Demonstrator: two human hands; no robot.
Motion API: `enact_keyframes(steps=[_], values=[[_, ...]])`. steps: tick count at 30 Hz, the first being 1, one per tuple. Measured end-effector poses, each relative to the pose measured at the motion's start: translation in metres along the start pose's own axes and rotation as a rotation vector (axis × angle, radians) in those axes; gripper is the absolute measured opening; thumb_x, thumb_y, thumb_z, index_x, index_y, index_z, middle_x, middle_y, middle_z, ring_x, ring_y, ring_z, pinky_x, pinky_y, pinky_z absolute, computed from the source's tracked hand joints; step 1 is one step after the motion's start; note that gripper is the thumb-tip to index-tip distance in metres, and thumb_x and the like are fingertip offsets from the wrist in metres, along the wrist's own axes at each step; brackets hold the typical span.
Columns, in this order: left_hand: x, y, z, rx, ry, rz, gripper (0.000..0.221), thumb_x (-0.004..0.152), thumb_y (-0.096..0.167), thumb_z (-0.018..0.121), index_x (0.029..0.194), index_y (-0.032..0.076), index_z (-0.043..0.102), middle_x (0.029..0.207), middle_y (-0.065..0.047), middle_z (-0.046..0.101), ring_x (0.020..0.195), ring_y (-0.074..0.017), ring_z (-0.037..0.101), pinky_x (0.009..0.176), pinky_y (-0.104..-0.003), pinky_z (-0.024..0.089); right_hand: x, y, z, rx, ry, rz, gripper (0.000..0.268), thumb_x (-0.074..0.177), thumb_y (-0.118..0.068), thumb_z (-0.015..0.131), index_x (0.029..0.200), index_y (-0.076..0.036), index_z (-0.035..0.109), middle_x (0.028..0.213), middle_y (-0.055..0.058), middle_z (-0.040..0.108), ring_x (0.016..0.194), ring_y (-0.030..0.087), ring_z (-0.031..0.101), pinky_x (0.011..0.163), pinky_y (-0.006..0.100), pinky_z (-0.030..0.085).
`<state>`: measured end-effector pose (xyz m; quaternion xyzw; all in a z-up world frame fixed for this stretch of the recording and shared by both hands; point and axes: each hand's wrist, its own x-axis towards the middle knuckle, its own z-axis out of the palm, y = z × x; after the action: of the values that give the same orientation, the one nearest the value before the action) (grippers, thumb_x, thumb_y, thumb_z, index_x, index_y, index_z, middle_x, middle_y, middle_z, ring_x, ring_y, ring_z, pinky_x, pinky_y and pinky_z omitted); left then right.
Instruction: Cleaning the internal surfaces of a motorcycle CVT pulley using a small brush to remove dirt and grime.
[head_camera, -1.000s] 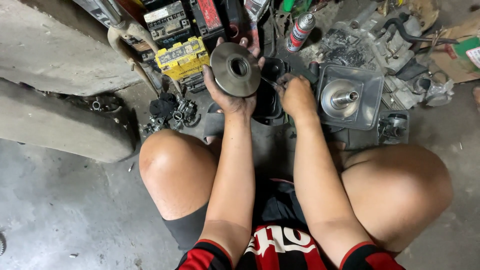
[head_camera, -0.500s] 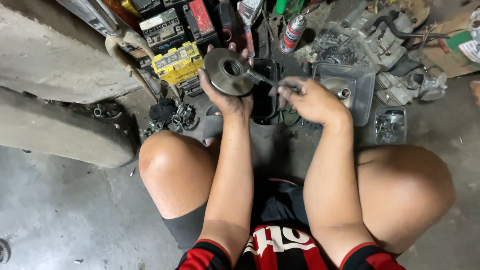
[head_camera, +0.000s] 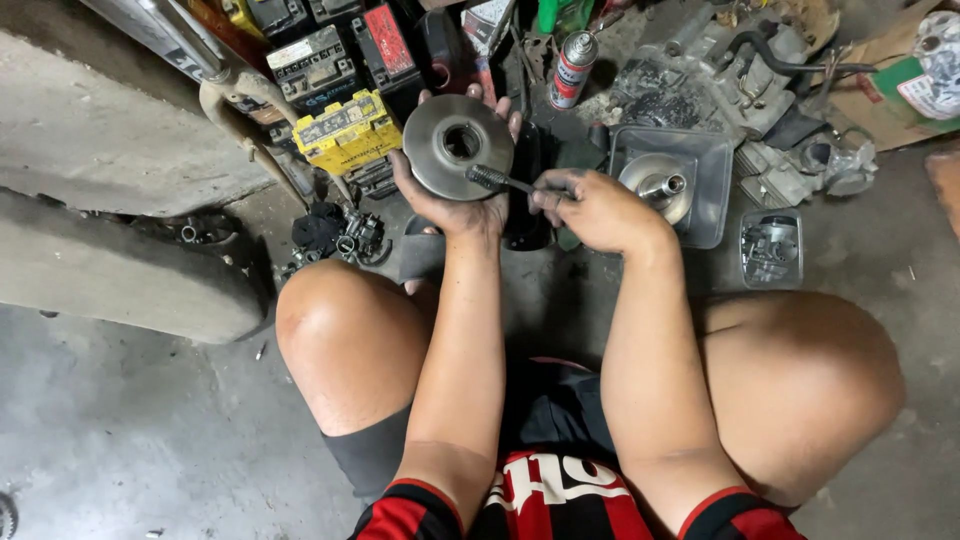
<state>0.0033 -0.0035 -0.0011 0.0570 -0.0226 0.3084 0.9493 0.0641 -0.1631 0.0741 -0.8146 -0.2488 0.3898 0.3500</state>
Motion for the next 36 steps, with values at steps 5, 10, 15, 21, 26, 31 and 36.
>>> enact_keyframes(steps=[5,10,15,21,26,31,36], values=[[-0.001,0.000,0.000,0.026,0.011,-0.067,0.075,0.103,0.066,0.032,0.162,0.019,0.035,0.142,-0.028,0.056,0.124,-0.0537,0.061,0.104,-0.068,0.053,-0.006,-0.003,-0.005,-0.033,0.106,0.062,0.016,0.101,-0.025,0.061,0.102,-0.015,0.074,0.066,0.001,0.059,0.058,0.015,0.049,0.055,0.031,0.039],[-0.001,0.003,0.002,0.045,-0.049,-0.114,0.077,0.104,0.065,0.034,0.164,0.017,0.033,0.148,-0.029,0.054,0.127,-0.0544,0.060,0.110,-0.070,0.048,-0.003,-0.003,-0.005,-0.041,0.192,0.064,0.017,0.097,-0.025,0.064,0.105,-0.015,0.076,0.068,0.002,0.063,0.059,0.018,0.052,0.057,0.033,0.042],[-0.002,-0.001,0.011,0.071,0.058,-0.122,0.071,0.105,0.057,0.040,0.157,0.010,0.042,0.141,-0.029,0.058,0.121,-0.0467,0.064,0.097,-0.057,0.059,0.010,0.016,-0.001,-0.111,0.426,-0.018,0.024,0.099,-0.024,0.065,0.114,-0.006,0.071,0.091,0.012,0.073,0.076,0.031,0.064,0.073,0.044,0.050],[0.001,0.001,0.012,0.064,-0.005,-0.171,0.074,0.105,0.059,0.040,0.156,0.005,0.043,0.145,-0.020,0.057,0.136,-0.0381,0.055,0.113,-0.061,0.049,0.016,0.018,0.002,-0.184,0.507,-0.074,0.033,0.098,-0.028,0.068,0.120,-0.004,0.072,0.115,0.016,0.075,0.098,0.040,0.069,0.087,0.047,0.053],[0.003,0.004,0.006,0.052,-0.004,-0.201,0.072,0.105,0.057,0.043,0.154,0.005,0.044,0.139,-0.028,0.059,0.132,-0.0393,0.058,0.114,-0.064,0.048,0.001,-0.001,-0.007,-0.073,0.338,0.023,0.025,0.100,-0.026,0.065,0.117,-0.009,0.074,0.081,0.008,0.070,0.069,0.026,0.062,0.068,0.040,0.049],[0.001,0.006,0.012,0.065,0.022,-0.262,0.074,0.104,0.058,0.043,0.157,0.007,0.040,0.136,-0.033,0.059,0.121,-0.0455,0.064,0.106,-0.061,0.054,0.002,-0.003,-0.007,-0.025,0.318,0.075,0.027,0.100,-0.027,0.065,0.121,-0.011,0.074,0.076,0.005,0.069,0.064,0.020,0.060,0.061,0.035,0.049],[0.001,0.009,0.017,0.087,0.019,-0.304,0.068,0.103,0.051,0.046,0.152,0.005,0.045,0.133,-0.028,0.063,0.117,-0.0404,0.066,0.102,-0.054,0.057,0.006,-0.001,-0.005,-0.113,0.402,-0.053,0.020,0.102,-0.023,0.063,0.115,-0.014,0.076,0.077,0.008,0.069,0.067,0.028,0.061,0.067,0.042,0.049]])
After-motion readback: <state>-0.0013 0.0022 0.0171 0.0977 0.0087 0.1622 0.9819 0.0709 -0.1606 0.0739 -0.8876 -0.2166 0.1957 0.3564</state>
